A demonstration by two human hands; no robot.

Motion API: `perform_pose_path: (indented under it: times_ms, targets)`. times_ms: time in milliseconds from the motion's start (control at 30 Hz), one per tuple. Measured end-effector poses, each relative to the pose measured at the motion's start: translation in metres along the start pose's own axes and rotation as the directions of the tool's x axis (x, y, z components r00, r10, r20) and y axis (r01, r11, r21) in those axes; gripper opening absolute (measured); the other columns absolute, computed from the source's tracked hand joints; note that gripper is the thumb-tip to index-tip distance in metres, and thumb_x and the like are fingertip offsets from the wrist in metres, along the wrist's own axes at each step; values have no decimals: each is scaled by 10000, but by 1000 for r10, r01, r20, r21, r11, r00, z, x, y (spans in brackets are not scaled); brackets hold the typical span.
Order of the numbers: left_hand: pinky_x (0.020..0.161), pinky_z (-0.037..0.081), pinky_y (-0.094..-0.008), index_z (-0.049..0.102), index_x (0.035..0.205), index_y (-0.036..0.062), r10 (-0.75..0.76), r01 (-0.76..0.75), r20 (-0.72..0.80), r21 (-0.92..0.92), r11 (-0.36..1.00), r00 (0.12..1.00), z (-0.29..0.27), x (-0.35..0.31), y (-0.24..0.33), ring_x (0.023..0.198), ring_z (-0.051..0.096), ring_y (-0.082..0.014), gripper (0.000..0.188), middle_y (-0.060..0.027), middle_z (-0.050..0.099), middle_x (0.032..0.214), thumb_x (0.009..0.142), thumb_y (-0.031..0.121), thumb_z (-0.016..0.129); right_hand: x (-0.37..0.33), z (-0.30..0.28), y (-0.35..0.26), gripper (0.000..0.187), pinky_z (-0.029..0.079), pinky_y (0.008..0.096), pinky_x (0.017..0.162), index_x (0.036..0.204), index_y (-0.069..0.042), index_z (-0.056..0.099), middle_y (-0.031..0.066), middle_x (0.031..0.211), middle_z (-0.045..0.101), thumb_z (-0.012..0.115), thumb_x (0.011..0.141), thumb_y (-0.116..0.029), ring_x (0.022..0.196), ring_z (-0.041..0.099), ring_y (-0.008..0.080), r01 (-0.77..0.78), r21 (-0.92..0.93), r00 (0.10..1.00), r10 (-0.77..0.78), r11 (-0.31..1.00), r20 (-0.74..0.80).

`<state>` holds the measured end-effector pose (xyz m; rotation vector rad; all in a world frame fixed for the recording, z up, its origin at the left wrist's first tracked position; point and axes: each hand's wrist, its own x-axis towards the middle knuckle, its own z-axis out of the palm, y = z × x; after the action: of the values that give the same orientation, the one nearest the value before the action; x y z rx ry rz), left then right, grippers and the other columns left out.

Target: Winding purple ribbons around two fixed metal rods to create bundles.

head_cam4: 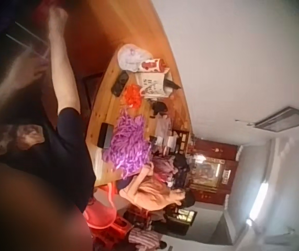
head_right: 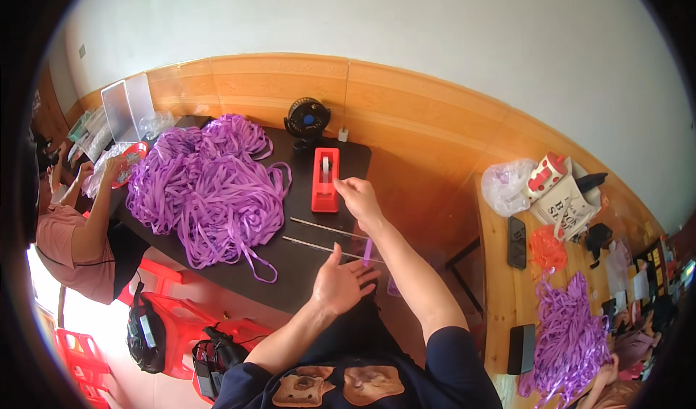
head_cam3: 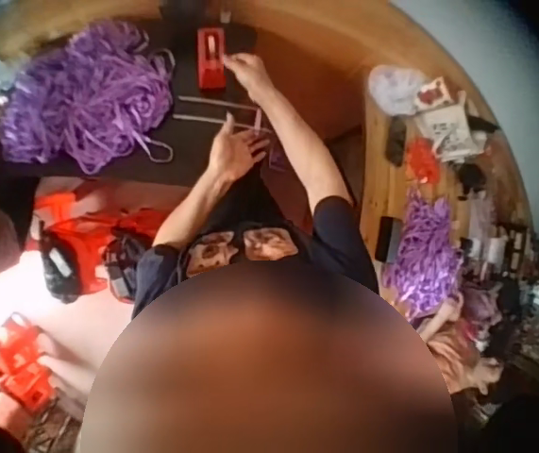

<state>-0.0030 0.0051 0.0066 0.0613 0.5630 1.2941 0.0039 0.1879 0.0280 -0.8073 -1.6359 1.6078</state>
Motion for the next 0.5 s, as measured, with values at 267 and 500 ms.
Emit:
perform_pose_path:
  times_ms: [267, 500]
  targets:
    - [1104, 160, -436, 51, 1441, -102, 6, -5, 15, -13, 1000, 1000, 7, -7, 3, 1359, 268, -321, 1009, -203, 229, 1486, 887, 690, 340, 14, 31, 5, 137, 372, 226, 610, 772, -22, 644, -18, 702, 587, 662, 852, -132, 659, 486, 52, -49, 55, 996, 52, 997, -67]
    - [1090, 186, -428, 172, 1429, -74, 12, -11, 58, -27, 1000, 998, -8, -1, 1, 1326, 294, -302, 941, -178, 254, 1468, 892, 680, 341, -19, 49, -24, 69, 381, 214, 699, 800, -34, 655, -22, 759, 606, 628, 856, -64, 734, 514, 50, -18, 130, 998, 26, 991, -65]
